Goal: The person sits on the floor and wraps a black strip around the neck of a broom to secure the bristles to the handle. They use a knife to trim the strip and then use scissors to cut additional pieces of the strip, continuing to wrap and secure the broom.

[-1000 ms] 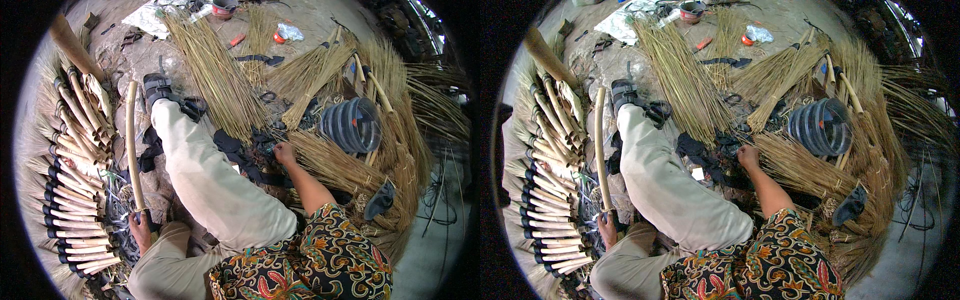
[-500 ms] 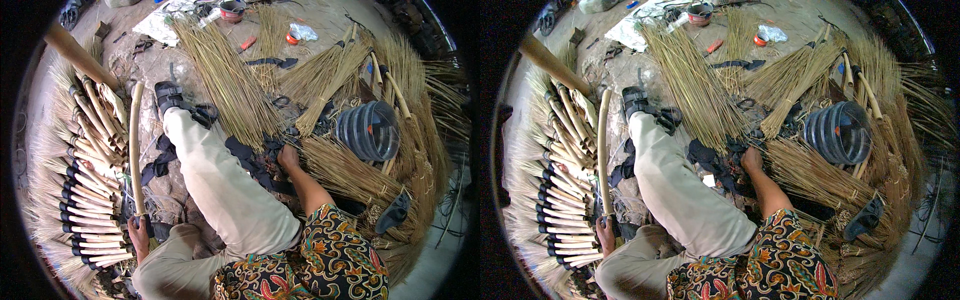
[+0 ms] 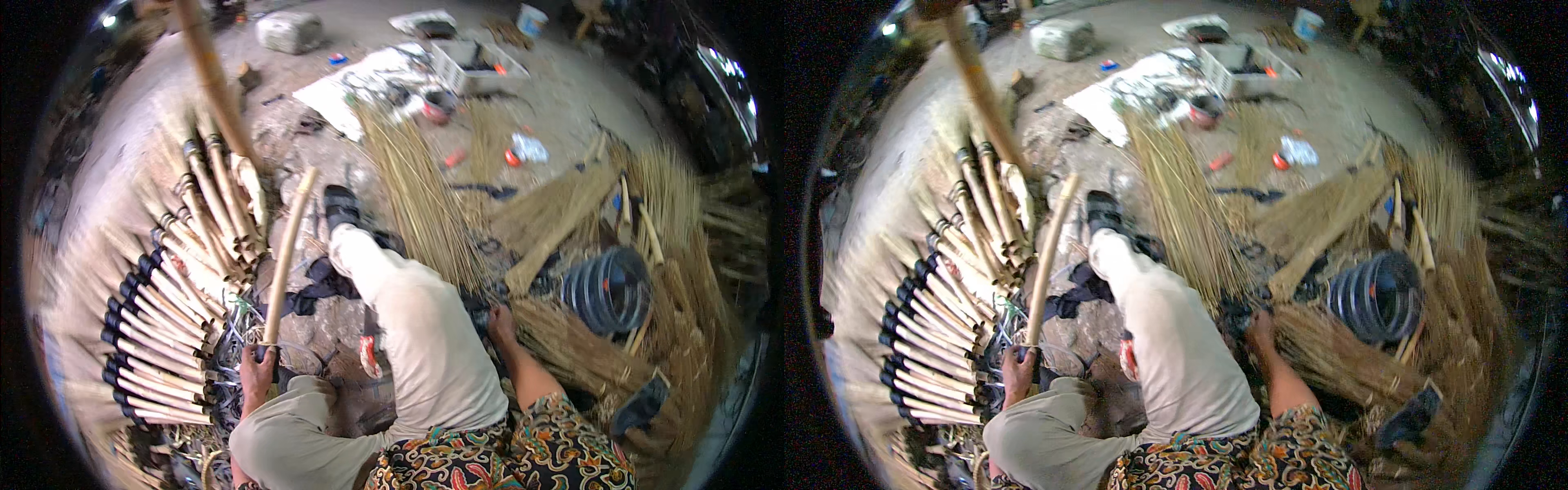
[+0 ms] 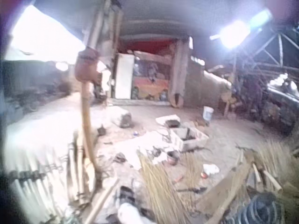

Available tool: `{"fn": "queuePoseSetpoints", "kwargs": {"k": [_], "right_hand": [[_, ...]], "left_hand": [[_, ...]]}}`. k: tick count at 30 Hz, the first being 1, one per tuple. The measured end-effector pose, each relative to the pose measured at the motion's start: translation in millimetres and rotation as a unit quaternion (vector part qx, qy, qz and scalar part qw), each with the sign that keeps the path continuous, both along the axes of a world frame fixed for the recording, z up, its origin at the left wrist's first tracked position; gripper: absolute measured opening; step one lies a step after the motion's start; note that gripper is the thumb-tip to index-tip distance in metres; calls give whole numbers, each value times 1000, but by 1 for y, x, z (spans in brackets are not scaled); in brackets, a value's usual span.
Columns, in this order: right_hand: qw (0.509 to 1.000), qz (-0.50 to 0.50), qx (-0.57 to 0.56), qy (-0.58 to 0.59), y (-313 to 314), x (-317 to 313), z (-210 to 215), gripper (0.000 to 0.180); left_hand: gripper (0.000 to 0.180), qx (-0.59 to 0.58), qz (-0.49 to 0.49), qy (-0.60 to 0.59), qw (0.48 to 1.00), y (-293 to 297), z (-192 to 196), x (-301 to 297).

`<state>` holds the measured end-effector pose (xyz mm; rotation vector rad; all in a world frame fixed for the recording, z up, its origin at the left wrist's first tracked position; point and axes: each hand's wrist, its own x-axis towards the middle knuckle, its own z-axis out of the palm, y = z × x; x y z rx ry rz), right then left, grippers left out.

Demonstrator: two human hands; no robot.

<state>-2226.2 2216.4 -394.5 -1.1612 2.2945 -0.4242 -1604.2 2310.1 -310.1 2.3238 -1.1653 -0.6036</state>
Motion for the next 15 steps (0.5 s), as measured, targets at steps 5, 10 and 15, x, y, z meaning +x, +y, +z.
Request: {"fn": "queuePoseSetpoints", "kwargs": {"k": [5,10,15], "right_hand": [[991,69,-97,57,-19,-15,73,10],[932,67,-329,-134,-40,36,250,13],[878,202,-389,-191,-65,166,354,20]], "left_hand": [[68,57,13,24,998,-2,8,-14],[66,39,13,57,998,-5,9,-19],[67,33,-5,67,997,-11,-7,-19]]}}
